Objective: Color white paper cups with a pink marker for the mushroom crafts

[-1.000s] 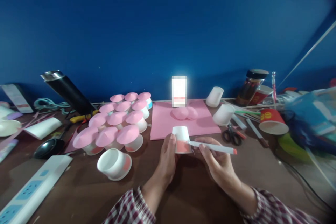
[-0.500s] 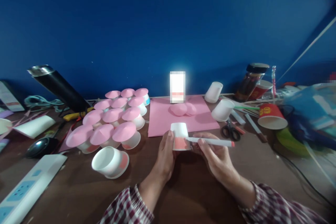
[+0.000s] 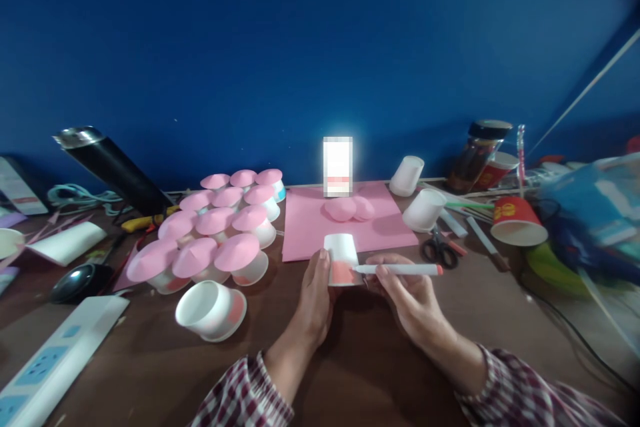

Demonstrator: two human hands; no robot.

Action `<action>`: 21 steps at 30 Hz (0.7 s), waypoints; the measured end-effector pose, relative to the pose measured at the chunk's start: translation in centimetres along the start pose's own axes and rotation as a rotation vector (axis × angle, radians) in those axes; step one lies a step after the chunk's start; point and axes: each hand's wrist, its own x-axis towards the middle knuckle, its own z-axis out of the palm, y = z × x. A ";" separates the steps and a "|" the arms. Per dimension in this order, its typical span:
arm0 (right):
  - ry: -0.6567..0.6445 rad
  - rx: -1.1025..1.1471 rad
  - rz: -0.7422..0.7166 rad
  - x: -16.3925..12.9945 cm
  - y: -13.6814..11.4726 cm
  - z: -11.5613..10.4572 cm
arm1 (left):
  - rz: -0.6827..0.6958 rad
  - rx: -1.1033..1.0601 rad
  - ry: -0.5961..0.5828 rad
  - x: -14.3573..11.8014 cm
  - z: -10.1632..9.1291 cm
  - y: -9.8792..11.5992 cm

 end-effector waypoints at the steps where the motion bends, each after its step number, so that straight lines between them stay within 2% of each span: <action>1: 0.005 0.010 0.002 0.0 0.0 0.0 | -0.011 0.007 -0.002 0.0 0.1 0.1; 16: -0.021 -0.031 -0.017 -0.2 -0.4 0.2 | 0.023 0.082 0.069 -0.1 0.5 0.4; 21: -0.037 0.030 0.008 -0.2 -0.1 0.1 | -0.069 0.001 0.037 0.0 0.2 0.5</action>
